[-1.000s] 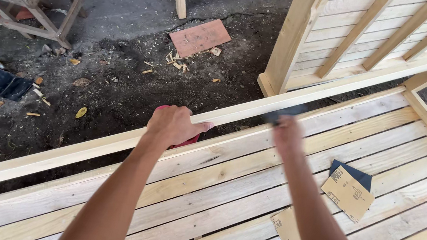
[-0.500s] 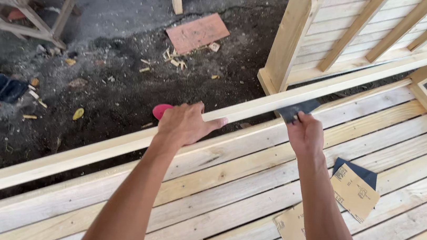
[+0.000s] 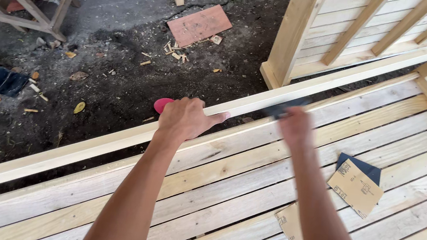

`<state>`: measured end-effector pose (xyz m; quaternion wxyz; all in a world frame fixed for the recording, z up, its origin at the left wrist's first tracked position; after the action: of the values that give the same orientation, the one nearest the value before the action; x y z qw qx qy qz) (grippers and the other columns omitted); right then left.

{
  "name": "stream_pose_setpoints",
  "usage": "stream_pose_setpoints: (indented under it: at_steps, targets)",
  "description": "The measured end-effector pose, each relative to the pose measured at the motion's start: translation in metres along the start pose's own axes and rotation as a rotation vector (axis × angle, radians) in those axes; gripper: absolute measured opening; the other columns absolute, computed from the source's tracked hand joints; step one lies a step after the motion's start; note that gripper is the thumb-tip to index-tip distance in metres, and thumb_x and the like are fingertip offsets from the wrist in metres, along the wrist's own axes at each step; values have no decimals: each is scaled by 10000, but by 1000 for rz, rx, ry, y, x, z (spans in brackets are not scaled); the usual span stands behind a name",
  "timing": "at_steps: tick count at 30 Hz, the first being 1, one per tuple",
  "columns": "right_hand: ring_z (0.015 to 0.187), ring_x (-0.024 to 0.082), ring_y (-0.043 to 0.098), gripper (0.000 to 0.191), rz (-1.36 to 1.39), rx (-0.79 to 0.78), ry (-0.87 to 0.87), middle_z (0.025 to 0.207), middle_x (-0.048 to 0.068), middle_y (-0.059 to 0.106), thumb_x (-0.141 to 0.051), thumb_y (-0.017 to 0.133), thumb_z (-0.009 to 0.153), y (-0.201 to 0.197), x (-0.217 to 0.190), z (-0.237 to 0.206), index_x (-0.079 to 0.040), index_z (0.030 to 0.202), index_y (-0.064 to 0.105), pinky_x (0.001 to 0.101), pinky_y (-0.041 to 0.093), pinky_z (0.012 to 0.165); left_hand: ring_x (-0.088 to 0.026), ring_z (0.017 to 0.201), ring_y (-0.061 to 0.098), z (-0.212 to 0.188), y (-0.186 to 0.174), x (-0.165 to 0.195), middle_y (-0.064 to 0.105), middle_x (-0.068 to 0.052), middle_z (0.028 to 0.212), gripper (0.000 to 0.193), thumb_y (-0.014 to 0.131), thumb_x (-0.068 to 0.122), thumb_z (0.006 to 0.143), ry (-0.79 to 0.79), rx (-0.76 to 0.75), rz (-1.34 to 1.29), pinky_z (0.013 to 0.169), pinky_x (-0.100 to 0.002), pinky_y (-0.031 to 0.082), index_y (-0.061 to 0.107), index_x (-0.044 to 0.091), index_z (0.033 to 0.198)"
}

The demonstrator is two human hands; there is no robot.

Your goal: The person sands the wooden rails and frame of an unfinished slatted furniture piece using a sanding block, working along the top rails and corners. They steady the frame with one hand while sanding with the other, moving around the piece to reach different rails and occasionally repositioning the sandpaper.

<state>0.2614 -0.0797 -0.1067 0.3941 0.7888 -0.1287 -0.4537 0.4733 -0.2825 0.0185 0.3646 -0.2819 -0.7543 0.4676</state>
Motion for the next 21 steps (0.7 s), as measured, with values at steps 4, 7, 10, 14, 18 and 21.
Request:
stream_pose_setpoints:
  at_steps: [4,7,10,14,18,21]
  targets:
    - [1066,254,634,184,253,33,-1,1148,150,624,-92,489,963,-9,-18,6,8,1088,580,424,542,998,-239,695,723,0,-2,1,722,-104,752,898,495,898,794,-4,-10,3,646,-414,593,745,37,825]
    - [1055,248,606,104,33,-119,-9,1125,115,576,-68,601,1052,3,26,-7,-31,1144,567,403,516,982,-251,713,743,0,-1,1,742,-108,769,899,499,893,792,-28,-40,12,656,-413,594,760,34,834]
    - [1032,220,638,182,-860,-278,-79,1086,99,630,-31,628,908,15,75,-23,-42,1089,621,382,537,944,-286,759,735,-1,-2,2,736,-128,811,896,541,902,761,-9,68,-2,667,-435,580,761,40,870]
    - [1031,217,628,149,-321,-115,87,1070,85,625,-7,607,976,2,58,-12,-46,1116,577,384,535,976,-301,781,750,-5,0,3,743,-145,837,866,538,871,787,-26,74,27,673,-445,595,766,45,906]
    - [1030,212,633,151,163,-70,-21,1076,82,642,-5,553,991,-27,-20,17,-38,1138,559,382,538,993,-295,787,762,-8,0,9,751,-149,828,865,533,861,811,-71,34,43,693,-437,607,760,35,929]
    - [1028,198,644,212,133,36,-93,1109,90,661,-70,486,964,-40,-20,26,-9,1144,580,365,536,969,-294,805,769,-8,-3,12,755,-150,847,841,539,841,816,-90,12,66,716,-432,616,767,38,927]
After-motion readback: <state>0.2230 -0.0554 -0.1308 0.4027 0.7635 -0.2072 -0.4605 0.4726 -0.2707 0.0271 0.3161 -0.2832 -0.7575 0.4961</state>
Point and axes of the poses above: each hand's wrist, its own z-axis towards the middle knuckle, its own y-axis out of the palm, x = y × z, the point moved 3 cm from there along z, towards the middle knuckle
